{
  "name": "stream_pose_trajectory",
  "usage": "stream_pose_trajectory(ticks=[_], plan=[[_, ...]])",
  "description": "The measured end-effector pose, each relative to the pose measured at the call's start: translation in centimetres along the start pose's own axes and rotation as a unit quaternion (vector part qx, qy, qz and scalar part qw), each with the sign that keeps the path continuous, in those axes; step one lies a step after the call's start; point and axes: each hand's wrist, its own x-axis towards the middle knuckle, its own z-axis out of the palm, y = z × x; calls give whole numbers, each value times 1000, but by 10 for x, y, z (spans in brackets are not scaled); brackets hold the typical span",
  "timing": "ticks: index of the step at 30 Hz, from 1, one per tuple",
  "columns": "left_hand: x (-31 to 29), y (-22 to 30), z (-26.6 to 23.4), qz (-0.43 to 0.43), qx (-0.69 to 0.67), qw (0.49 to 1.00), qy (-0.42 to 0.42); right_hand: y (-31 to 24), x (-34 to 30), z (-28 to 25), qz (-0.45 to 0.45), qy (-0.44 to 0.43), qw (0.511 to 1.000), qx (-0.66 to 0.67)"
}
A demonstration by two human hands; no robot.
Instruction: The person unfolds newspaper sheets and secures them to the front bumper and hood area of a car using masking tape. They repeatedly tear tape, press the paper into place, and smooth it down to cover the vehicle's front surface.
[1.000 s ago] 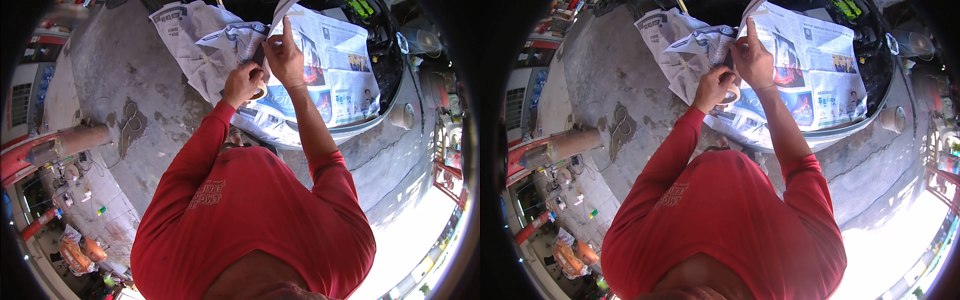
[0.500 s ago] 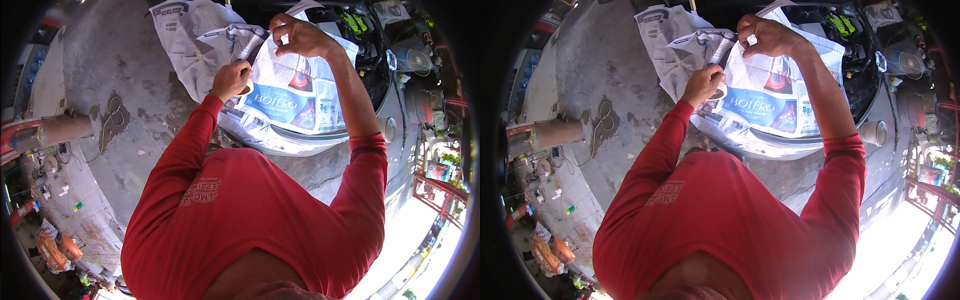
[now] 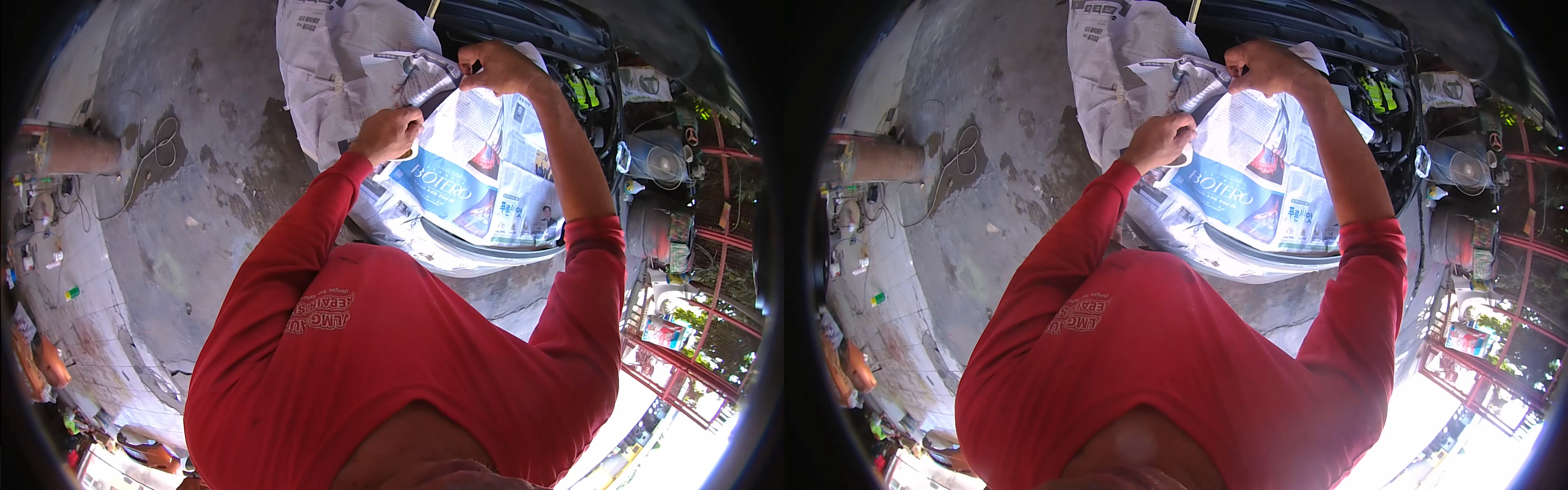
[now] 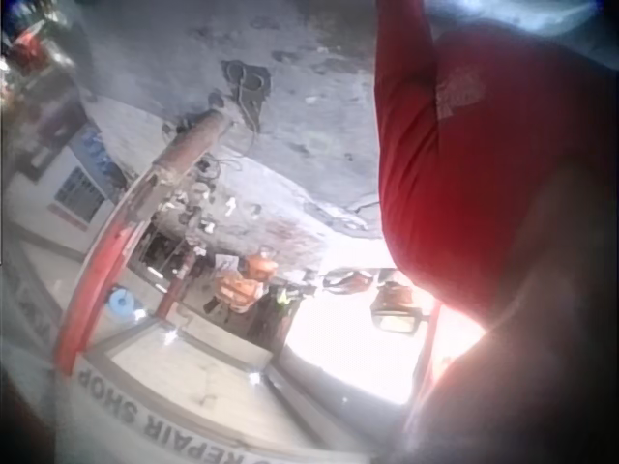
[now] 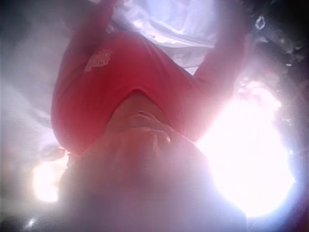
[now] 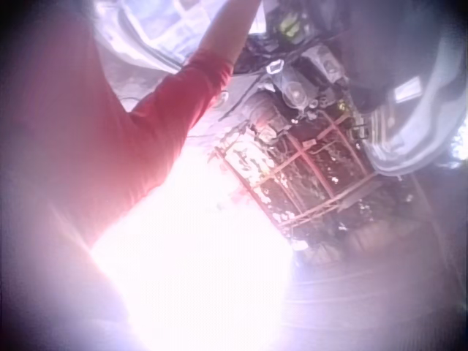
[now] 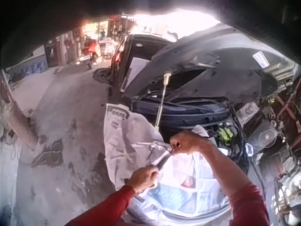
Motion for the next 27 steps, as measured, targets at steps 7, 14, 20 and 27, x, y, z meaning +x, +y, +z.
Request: stream_pose_trajectory(ticks=[7,14,20,27], plan=[[-2,0,2,-3,-3,1000,7,11,2,6,17,17,999,33],[-3,-4,5,21,3,1000,23,28,15,29,-33,120,992,-18],[-1,0,2,12,-6,1000,18,26,8,27,-7,115,993,23],[1,5,-2,-17,-2,1000,-2,12,13,19,83,-26,996,14]])
